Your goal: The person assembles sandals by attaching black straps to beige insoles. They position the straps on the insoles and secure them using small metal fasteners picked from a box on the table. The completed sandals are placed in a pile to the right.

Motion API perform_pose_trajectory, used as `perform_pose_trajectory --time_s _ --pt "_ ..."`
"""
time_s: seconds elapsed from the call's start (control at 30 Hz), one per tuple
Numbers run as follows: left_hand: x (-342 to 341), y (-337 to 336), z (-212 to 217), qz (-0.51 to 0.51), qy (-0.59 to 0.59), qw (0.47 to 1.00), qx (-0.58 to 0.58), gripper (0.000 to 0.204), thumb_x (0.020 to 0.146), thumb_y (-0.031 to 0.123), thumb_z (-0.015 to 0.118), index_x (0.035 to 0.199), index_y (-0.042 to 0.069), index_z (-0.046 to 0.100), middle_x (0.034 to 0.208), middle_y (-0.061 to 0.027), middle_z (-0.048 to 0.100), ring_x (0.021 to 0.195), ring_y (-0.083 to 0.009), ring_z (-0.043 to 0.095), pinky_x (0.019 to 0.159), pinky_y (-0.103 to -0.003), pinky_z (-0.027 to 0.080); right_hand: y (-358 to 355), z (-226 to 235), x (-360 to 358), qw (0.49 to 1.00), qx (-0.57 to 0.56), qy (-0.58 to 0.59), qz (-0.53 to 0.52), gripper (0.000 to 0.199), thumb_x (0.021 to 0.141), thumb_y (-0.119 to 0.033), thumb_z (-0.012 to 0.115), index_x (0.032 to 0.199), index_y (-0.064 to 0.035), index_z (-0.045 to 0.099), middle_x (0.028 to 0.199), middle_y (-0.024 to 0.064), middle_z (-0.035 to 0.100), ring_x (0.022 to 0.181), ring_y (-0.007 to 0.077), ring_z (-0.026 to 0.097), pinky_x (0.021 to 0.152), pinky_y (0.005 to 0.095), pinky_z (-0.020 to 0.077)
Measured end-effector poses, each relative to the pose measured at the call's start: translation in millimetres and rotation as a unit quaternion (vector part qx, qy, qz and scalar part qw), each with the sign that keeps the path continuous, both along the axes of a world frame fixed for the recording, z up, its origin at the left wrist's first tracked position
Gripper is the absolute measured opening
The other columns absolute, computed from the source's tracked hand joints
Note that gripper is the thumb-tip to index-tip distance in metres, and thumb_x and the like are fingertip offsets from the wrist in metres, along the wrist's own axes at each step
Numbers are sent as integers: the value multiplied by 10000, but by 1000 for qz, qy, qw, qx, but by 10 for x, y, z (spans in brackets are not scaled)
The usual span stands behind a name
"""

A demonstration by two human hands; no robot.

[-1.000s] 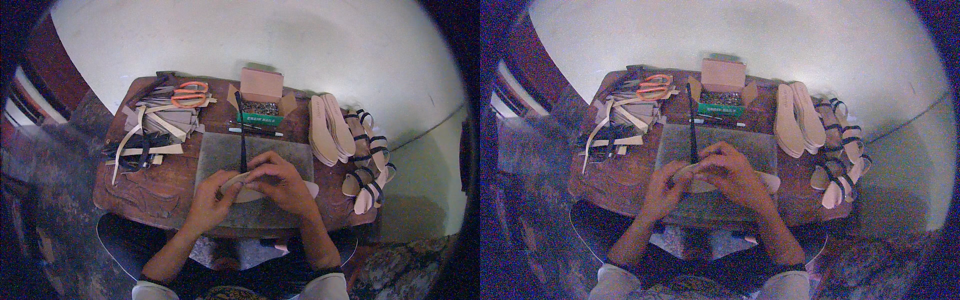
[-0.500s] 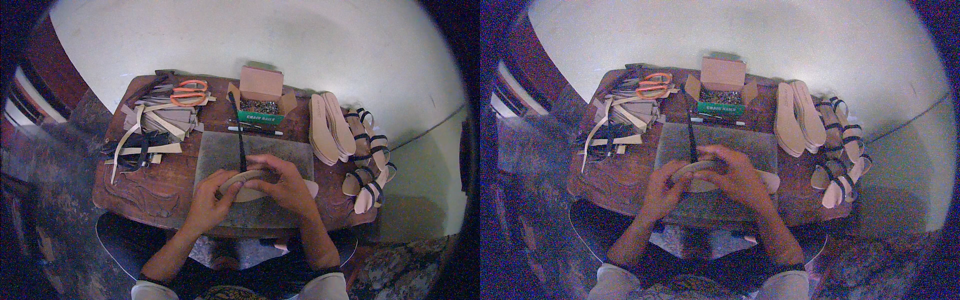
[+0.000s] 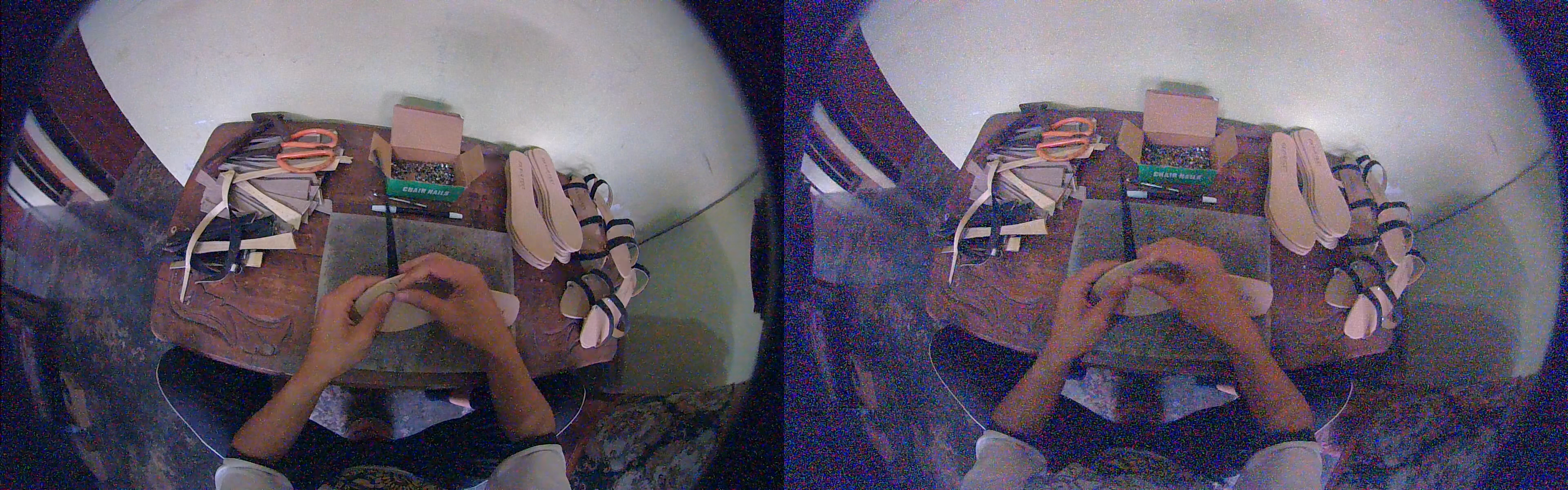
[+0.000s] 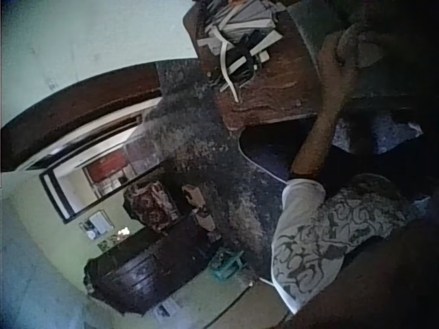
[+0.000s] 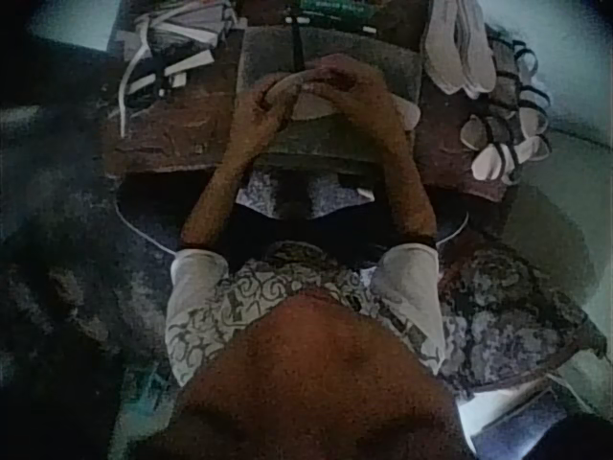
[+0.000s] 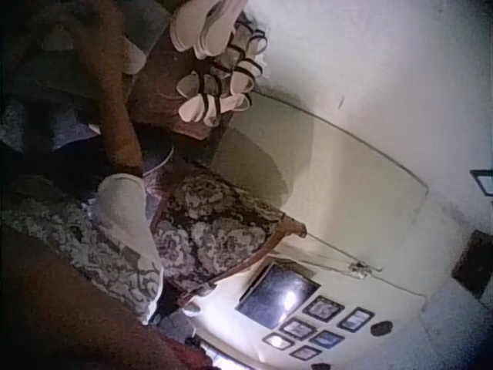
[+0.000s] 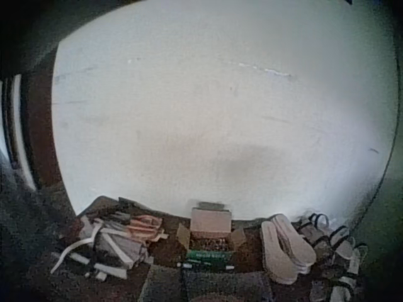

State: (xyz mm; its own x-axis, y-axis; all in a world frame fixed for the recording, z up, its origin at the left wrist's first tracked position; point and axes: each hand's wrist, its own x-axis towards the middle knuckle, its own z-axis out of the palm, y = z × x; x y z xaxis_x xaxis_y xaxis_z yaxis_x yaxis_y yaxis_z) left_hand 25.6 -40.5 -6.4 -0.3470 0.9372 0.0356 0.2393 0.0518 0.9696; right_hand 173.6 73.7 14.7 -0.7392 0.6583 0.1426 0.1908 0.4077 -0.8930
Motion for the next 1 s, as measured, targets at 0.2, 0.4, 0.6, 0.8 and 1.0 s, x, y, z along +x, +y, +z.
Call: perform_pose_trajectory --time_s 0.2,0.4,0.6,0.8,1.0 --pt "3 6 -22 4 10 1000 24 227 885 164 601 1049 8 620 886 -100 646 769 -147 614 596 -261 484 8 18 -8 1000 6 12 14 159 729 -50 727 878 -39 674 991 103 655 980 218 617 873 321 464" --pt "-5 14 -47 2 28 999 40 230 883 169 605 1046 7 622 889 -107 651 762 -155 622 595 -271 488 2 55 2 1000 1 4 12 153 734 -50 724 878 -35 675 1003 104 656 995 220 613 882 325 461" --pt "-1 3 -43 4 -3 1000 12 227 883 165 604 1049 11 623 899 -106 649 780 -165 624 614 -283 491 -1 53 3 1000 -17 12 7 159 737 -61 728 883 -32 673 1012 102 657 1000 216 610 888 325 457" --pt "-3 9 -12 -1 43 999 30 221 880 152 601 1044 5 623 913 -125 640 798 -203 625 637 -297 486 -9 52 3 999 -45 1 -26 278 736 -87 746 991 -30 649 1006 85 659 978 190 612 882 312 457" --pt "4 -4 46 0 53 998 34 221 871 143 607 1034 -5 627 919 -139 634 819 -242 625 690 -322 483 -16 100 8 998 -45 -31 -25 370 715 -111 775 1045 -20 634 996 67 661 949 155 610 864 285 457"
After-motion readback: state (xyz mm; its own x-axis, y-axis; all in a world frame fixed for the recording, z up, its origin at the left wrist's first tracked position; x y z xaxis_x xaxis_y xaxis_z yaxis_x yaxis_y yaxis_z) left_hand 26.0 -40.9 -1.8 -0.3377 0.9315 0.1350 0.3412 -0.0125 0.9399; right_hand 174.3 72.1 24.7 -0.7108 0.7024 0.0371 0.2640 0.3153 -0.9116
